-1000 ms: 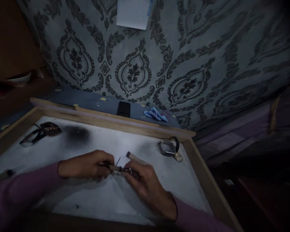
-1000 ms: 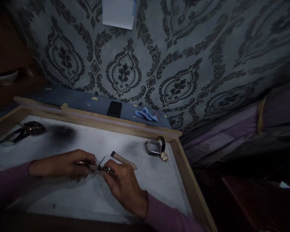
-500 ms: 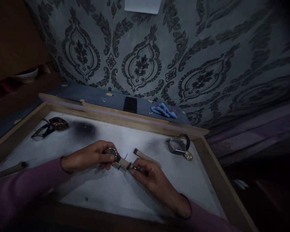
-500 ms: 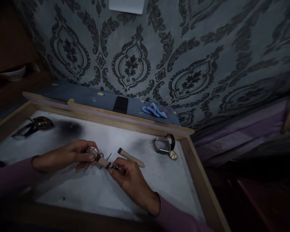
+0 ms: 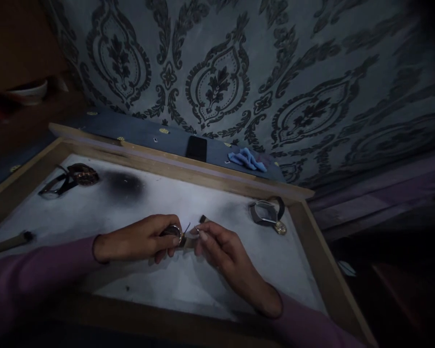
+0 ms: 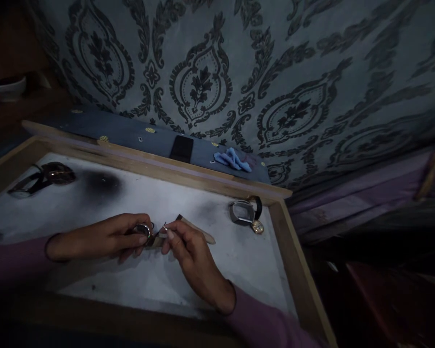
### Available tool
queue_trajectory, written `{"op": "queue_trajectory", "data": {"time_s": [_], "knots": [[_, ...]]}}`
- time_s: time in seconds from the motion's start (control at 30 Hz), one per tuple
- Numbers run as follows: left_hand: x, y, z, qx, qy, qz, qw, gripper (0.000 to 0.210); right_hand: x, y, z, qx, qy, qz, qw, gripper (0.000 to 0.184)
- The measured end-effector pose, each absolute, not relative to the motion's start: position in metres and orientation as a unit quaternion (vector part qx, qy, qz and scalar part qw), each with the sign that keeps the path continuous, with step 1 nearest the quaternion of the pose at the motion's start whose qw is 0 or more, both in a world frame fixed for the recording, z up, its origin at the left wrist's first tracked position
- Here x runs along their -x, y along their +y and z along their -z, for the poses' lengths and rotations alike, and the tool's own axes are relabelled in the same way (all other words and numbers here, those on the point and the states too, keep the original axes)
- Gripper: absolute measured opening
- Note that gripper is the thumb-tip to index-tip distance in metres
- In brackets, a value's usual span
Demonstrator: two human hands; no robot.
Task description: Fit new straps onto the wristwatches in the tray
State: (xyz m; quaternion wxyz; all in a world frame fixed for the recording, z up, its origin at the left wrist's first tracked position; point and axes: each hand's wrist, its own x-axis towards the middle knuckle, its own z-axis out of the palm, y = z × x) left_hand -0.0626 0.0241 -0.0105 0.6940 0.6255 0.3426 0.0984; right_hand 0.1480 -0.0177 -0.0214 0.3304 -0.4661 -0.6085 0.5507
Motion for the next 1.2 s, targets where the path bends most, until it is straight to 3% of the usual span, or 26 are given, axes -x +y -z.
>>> {"op": "queue_trajectory", "data": {"time_s": [0.37, 1.2], "knots": [[0.060, 0.021, 0.018, -0.547, 0.390, -0.117, 0.731, 0.024, -0.143, -0.023, 0.030, 0.452, -0.602, -0.561, 0.343, 0.034], [0.060, 0.021, 0.011, -0.559, 0.383, -0.122, 0.725, 0.019, -0.153, -0.017, 0.023, 0.432, -0.739, -0.458, 0.239, 0.041]]}}
